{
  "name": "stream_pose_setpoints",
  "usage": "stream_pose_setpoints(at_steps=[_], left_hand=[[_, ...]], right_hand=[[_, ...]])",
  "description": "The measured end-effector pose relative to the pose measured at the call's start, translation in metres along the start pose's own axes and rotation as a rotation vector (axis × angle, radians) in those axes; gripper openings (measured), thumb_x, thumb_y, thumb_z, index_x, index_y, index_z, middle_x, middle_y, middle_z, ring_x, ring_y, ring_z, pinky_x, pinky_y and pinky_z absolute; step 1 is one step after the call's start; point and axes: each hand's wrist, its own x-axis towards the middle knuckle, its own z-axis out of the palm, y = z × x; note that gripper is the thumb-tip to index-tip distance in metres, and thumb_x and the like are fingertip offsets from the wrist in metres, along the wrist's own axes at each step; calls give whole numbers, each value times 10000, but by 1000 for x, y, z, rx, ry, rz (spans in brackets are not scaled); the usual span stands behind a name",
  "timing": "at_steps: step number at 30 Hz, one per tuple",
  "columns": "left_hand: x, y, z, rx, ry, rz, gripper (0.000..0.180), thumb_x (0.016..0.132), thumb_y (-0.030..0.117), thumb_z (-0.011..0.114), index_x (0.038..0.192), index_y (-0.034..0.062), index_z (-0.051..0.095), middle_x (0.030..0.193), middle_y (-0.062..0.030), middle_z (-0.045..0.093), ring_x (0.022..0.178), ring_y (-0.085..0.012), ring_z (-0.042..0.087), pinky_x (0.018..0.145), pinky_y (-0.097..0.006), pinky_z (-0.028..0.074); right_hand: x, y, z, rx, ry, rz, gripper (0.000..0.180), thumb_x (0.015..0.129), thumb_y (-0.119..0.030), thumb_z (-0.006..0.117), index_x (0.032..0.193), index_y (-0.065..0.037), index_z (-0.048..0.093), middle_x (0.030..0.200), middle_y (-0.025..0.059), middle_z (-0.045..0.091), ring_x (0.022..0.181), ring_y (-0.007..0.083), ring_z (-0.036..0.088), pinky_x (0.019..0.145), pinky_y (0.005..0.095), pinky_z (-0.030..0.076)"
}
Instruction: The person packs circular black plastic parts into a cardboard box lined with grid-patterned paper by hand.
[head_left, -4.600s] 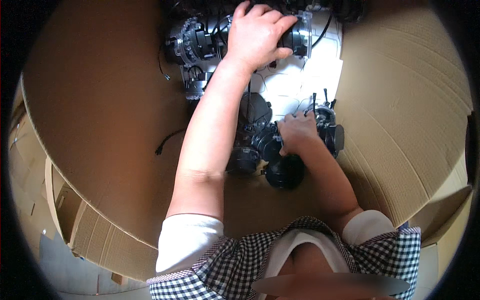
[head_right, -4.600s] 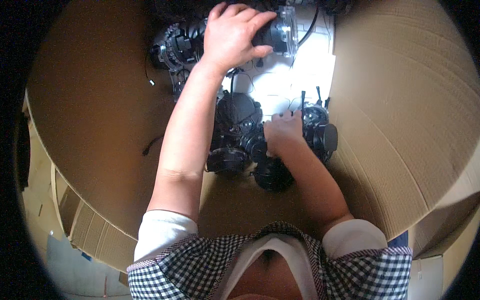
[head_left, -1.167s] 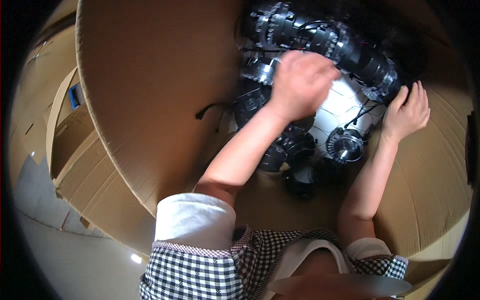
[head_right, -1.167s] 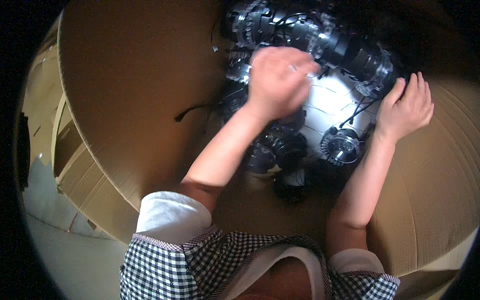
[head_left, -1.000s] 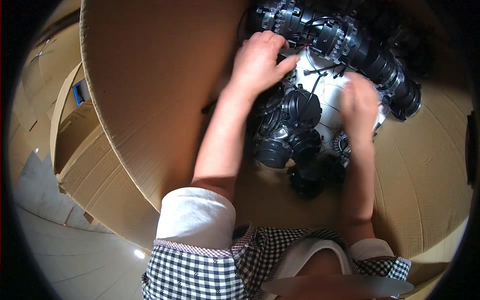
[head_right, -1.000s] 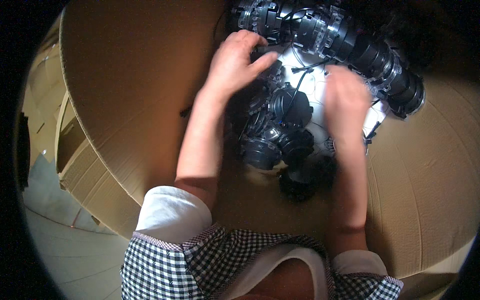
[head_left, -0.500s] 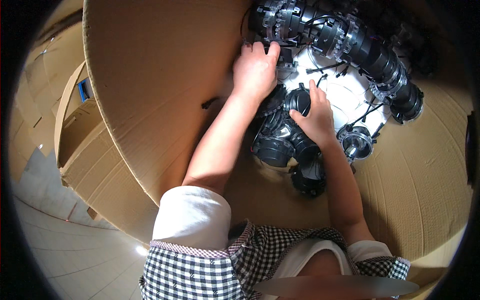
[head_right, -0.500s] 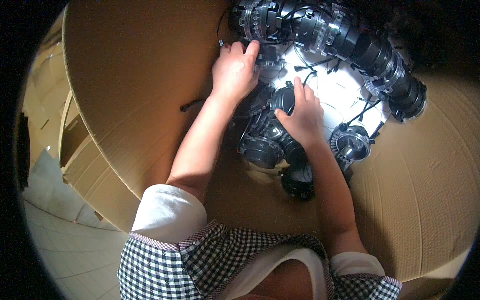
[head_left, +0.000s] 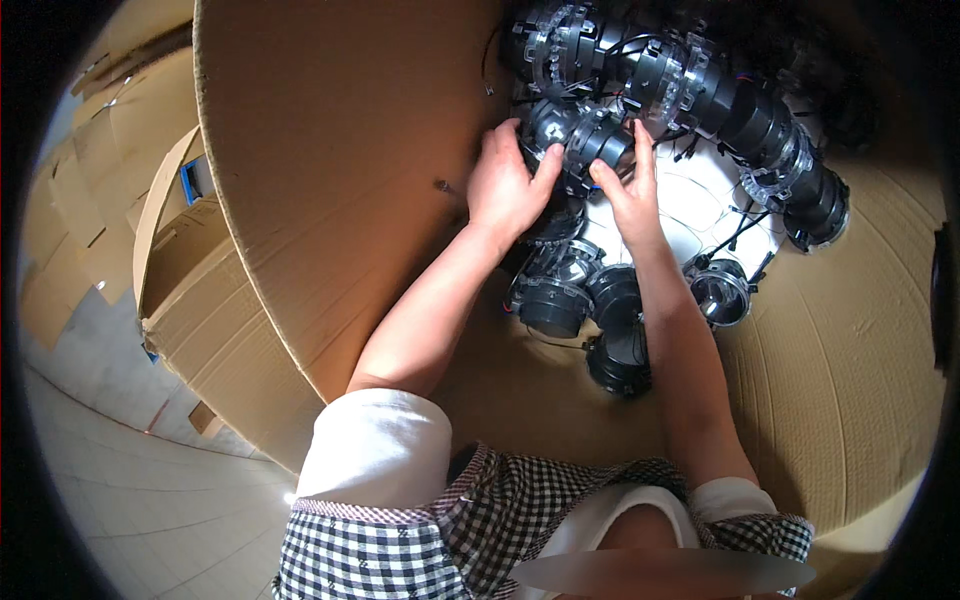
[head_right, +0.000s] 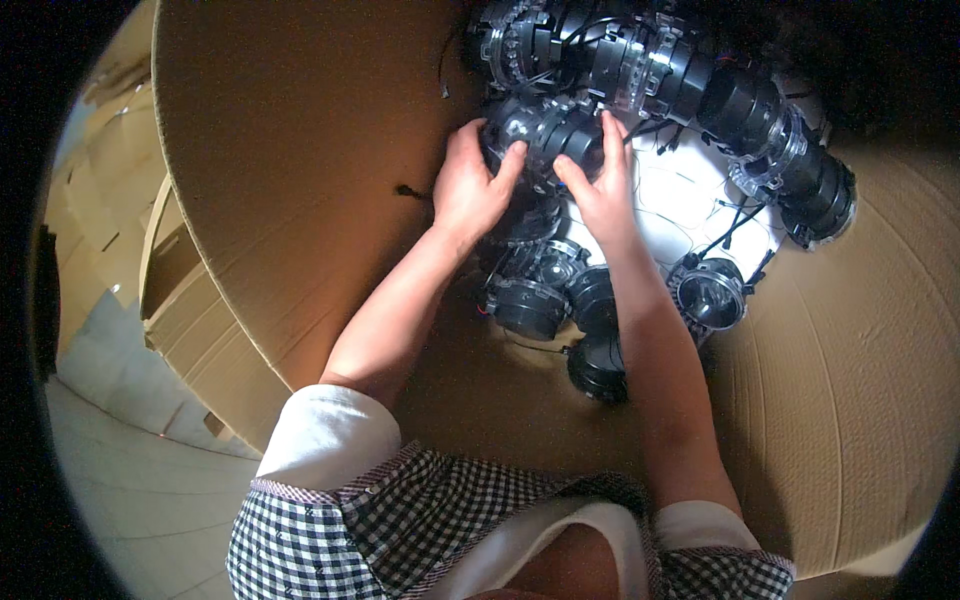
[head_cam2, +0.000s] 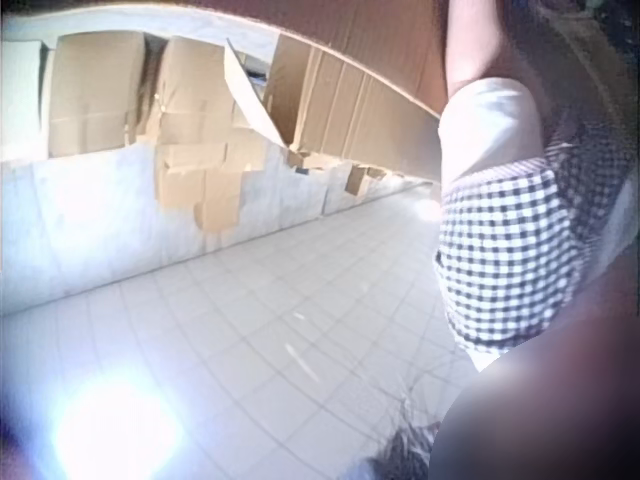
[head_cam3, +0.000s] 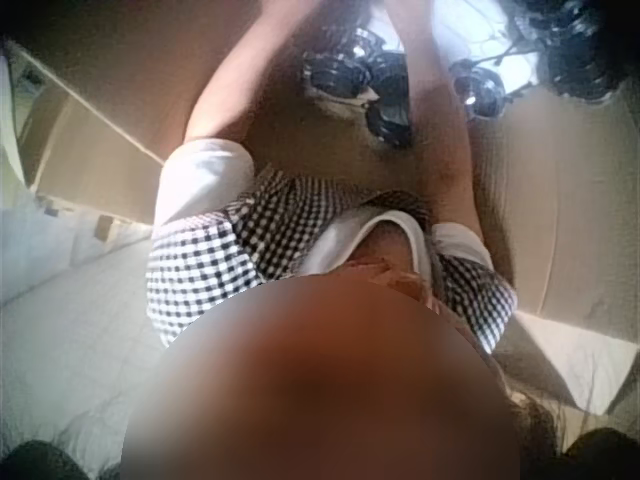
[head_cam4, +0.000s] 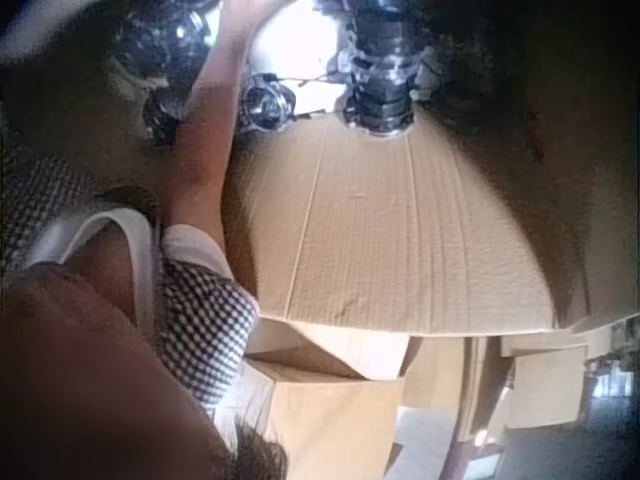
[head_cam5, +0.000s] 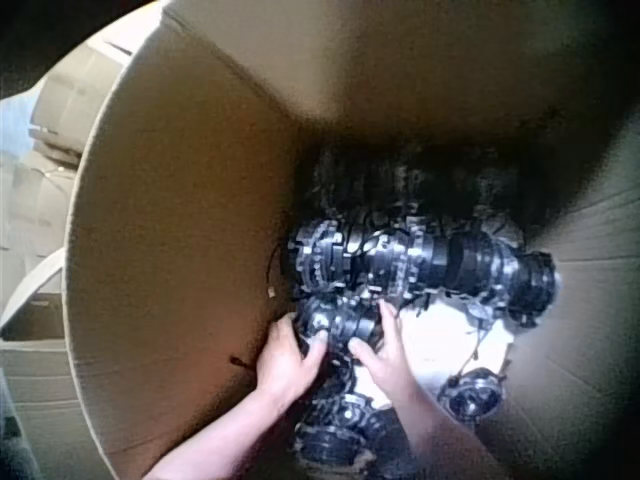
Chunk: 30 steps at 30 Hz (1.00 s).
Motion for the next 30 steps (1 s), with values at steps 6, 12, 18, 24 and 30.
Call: stream_pose_setpoints(at_steps=[6, 12, 18, 24, 30], left_hand=[[-24, -5, -8, -44, -11, 13, 637, 910, 282, 573, 1405, -15, 303, 1280, -282, 446, 1150, -442, 485, 962, -467, 429], [-84, -24, 2, 109, -186, -311, 839, 859, 434, 637, 1434, -18, 226, 1339, -282, 410, 1222, -432, 450, 1014, -474, 402], [-75, 38, -55, 326, -577, -125, 669, 887, 551, 549, 1309, 41, 451, 1054, -238, 613, 936, -399, 634, 775, -461, 525], [-7, 16, -48, 160, 8, 358, 440, 853, 335, 660, 1228, 121, 577, 1188, -167, 603, 1085, -365, 558, 933, -437, 457], [14, -4, 8, 112, 115, 417, 581, 782, 386, 692, 1290, 143, 551, 1318, -115, 520, 1191, -386, 449, 1028, -474, 368]], right_hand=[[9, -7, 16, -319, -112, -135, 788, 917, -333, 606, 1482, 8, 175, 1500, 265, 221, 1364, 424, 280, 1123, 441, 247], [7, -28, 28, -424, -124, 140, 777, 919, -373, 593, 1507, -81, 178, 1468, 322, 263, 1355, 474, 292, 1096, 468, 302], [9, -16, 27, -455, -83, -35, 760, 905, -311, 622, 1506, -124, 194, 1408, 350, 322, 1298, 489, 362, 1060, 472, 352], [1, -15, 38, -409, -25, 106, 736, 936, -361, 564, 1505, -99, 177, 1422, 357, 300, 1297, 506, 357, 1060, 482, 347], [-12, -3, 10, -265, -16, 123, 653, 917, -311, 589, 1410, 35, 335, 1270, 286, 501, 1152, 425, 514, 981, 459, 404]])
